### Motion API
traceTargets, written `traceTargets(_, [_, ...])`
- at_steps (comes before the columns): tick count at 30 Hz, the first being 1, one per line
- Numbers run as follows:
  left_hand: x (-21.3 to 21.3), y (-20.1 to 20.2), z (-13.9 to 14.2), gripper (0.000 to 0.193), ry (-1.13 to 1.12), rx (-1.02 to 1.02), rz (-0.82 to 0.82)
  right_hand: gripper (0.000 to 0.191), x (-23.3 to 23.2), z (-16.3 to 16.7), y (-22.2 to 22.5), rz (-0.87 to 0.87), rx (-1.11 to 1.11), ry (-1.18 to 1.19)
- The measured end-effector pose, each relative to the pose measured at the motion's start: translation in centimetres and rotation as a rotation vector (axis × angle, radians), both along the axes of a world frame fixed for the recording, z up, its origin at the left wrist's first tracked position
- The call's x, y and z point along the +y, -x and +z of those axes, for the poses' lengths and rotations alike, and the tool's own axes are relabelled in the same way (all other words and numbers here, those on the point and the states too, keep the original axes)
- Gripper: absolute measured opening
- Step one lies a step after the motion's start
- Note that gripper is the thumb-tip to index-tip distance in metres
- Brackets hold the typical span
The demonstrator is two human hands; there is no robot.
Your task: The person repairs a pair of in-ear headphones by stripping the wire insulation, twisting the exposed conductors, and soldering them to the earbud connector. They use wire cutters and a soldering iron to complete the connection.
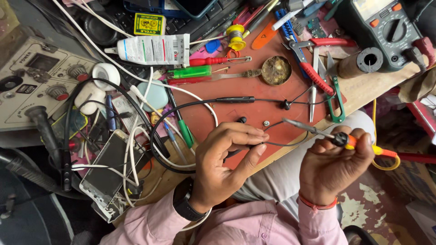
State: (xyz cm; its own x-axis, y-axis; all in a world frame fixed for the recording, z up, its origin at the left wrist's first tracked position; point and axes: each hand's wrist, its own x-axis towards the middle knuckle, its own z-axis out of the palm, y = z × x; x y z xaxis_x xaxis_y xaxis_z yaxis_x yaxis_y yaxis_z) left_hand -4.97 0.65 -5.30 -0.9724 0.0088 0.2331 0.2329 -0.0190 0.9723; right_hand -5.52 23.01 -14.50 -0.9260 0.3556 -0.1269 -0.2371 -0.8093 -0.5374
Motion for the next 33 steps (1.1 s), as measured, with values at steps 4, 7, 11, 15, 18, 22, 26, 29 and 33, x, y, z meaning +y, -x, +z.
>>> traceTargets(4, [-0.2, 0.1, 0.3, 0.012, 0.041, 0.029, 0.026, 0.035, -0.3, -0.6, 0.9, -0.006, -0.01, -0.045])
traceTargets(7, [-0.3, 0.3, 0.2, 0.013, 0.082, 0.046, 0.049, 0.034, -0.2, -0.8, 1.1, -0.009, -0.026, -0.061])
traceTargets(11, [-0.4, 0.4, 0.2, 0.013, 0.143, 0.065, 0.069, 0.033, -0.3, -0.8, 1.3, -0.034, -0.069, -0.082])
traceTargets(15, [-0.4, 0.7, 0.1, 0.013, 0.165, 0.071, 0.092, 0.031, -0.5, -0.4, 1.5, -0.021, -0.079, -0.072])
traceTargets(18, [-0.5, 0.7, 0.0, 0.014, 0.186, 0.076, 0.101, 0.029, -0.5, -0.1, 1.5, -0.025, -0.12, -0.051])
traceTargets(22, [-0.5, 0.7, 0.0, 0.014, 0.196, 0.078, 0.12, 0.029, -0.4, -0.1, 1.5, 0.003, -0.112, -0.064])
traceTargets(26, [-0.6, 0.8, -0.1, 0.014, 0.219, 0.105, 0.132, 0.033, -0.3, -0.3, 1.4, 0.026, -0.063, -0.071])
traceTargets(29, [-0.7, 0.7, -0.2, 0.015, 0.229, 0.112, 0.129, 0.031, -0.3, -0.5, 1.4, 0.023, -0.06, -0.067])
traceTargets(33, [-0.7, 0.7, -0.2, 0.015, 0.226, 0.107, 0.13, 0.027, -0.2, -0.6, 1.5, 0.027, -0.051, -0.06])
